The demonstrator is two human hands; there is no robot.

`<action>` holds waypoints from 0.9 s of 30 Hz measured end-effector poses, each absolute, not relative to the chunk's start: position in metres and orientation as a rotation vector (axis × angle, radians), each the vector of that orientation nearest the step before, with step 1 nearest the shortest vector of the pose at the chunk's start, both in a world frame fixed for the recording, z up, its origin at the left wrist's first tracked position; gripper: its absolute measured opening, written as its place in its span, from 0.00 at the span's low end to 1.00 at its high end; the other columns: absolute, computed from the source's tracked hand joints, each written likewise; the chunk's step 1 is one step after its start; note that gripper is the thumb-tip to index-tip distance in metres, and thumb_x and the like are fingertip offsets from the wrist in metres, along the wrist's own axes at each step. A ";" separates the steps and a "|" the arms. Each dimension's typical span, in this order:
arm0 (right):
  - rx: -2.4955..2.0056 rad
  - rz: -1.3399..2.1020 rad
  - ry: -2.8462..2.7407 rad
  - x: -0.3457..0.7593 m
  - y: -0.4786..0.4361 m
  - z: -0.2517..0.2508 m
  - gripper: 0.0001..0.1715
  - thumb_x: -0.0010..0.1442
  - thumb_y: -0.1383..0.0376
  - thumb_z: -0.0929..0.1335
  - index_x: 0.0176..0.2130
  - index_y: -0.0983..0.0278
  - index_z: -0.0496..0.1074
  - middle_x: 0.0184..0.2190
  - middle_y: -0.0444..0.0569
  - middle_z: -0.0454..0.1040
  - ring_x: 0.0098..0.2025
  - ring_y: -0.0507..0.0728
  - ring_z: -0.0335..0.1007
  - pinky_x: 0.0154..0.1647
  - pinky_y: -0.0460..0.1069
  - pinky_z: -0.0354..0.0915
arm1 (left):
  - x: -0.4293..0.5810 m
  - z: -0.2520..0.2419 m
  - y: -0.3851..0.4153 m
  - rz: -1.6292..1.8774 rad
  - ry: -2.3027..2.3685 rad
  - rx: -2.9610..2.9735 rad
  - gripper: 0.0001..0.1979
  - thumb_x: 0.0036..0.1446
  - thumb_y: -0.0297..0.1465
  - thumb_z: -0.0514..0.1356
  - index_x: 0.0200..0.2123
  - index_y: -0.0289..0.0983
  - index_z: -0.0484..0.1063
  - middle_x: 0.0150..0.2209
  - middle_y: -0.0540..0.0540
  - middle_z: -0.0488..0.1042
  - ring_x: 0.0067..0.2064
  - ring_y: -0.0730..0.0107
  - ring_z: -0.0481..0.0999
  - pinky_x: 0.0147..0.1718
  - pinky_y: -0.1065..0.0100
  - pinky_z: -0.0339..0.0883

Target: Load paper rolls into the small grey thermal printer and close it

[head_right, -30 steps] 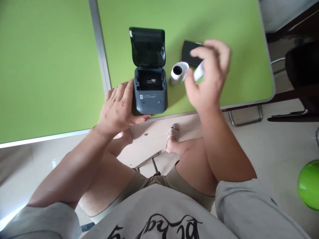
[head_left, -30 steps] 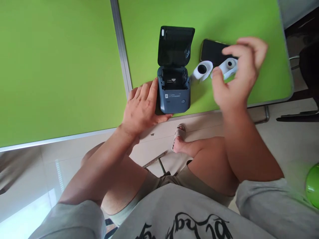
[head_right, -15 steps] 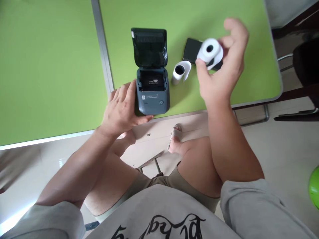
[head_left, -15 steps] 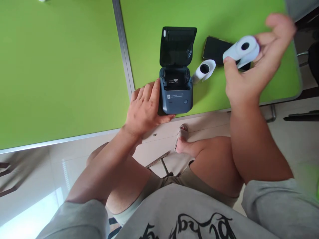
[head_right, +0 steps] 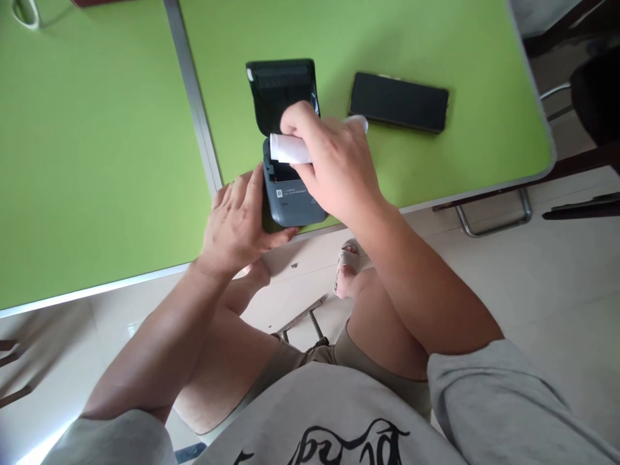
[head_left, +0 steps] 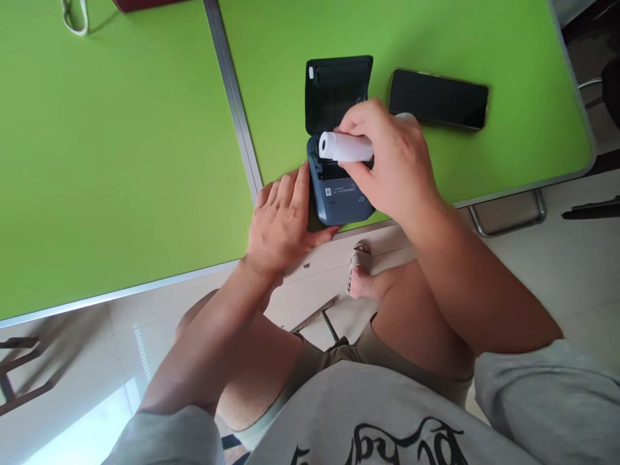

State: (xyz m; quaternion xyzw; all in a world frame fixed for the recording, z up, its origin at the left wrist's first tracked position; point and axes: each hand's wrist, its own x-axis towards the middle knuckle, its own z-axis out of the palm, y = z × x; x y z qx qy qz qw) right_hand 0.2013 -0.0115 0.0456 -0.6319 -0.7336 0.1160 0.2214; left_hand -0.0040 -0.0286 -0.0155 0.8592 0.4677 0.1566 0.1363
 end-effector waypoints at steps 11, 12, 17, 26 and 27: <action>-1.648 0.514 -1.938 0.204 -0.009 0.045 0.07 0.63 0.63 0.68 0.33 0.51 0.73 0.47 0.46 0.81 0.59 0.67 0.73 0.54 0.65 0.70 | -0.003 -0.014 -0.029 0.458 1.354 2.488 0.54 0.59 0.67 0.53 0.73 0.32 0.55 0.65 0.29 0.71 0.65 0.40 0.71 0.65 0.49 0.63; -1.664 0.495 -1.939 0.204 -0.010 0.046 0.08 0.64 0.63 0.68 0.32 0.52 0.73 0.48 0.47 0.80 0.60 0.67 0.73 0.54 0.65 0.70 | -0.003 -0.015 -0.029 0.459 1.357 2.492 0.54 0.60 0.67 0.53 0.73 0.32 0.55 0.65 0.29 0.71 0.65 0.41 0.71 0.65 0.49 0.62; -1.738 0.405 -1.918 0.207 -0.013 0.051 0.04 0.64 0.62 0.69 0.35 0.53 0.73 0.47 0.49 0.79 0.59 0.67 0.71 0.55 0.63 0.71 | -0.003 -0.017 -0.029 0.481 1.376 2.522 0.54 0.59 0.68 0.52 0.73 0.32 0.57 0.64 0.30 0.73 0.63 0.43 0.73 0.63 0.51 0.64; -1.746 0.426 -1.935 0.200 0.000 0.052 0.16 0.57 0.69 0.72 0.43 0.50 0.73 0.44 0.40 0.83 0.46 0.65 0.78 0.44 0.59 0.73 | -0.004 -0.016 -0.028 0.431 1.409 2.497 0.57 0.57 0.70 0.51 0.73 0.32 0.57 0.64 0.28 0.72 0.63 0.38 0.73 0.63 0.47 0.64; -1.760 0.408 -1.958 0.198 0.001 0.052 0.18 0.56 0.70 0.72 0.44 0.50 0.73 0.44 0.40 0.84 0.45 0.65 0.78 0.42 0.58 0.74 | -0.004 -0.016 -0.028 0.431 1.405 2.497 0.57 0.57 0.70 0.50 0.73 0.32 0.56 0.65 0.28 0.71 0.63 0.38 0.73 0.63 0.46 0.65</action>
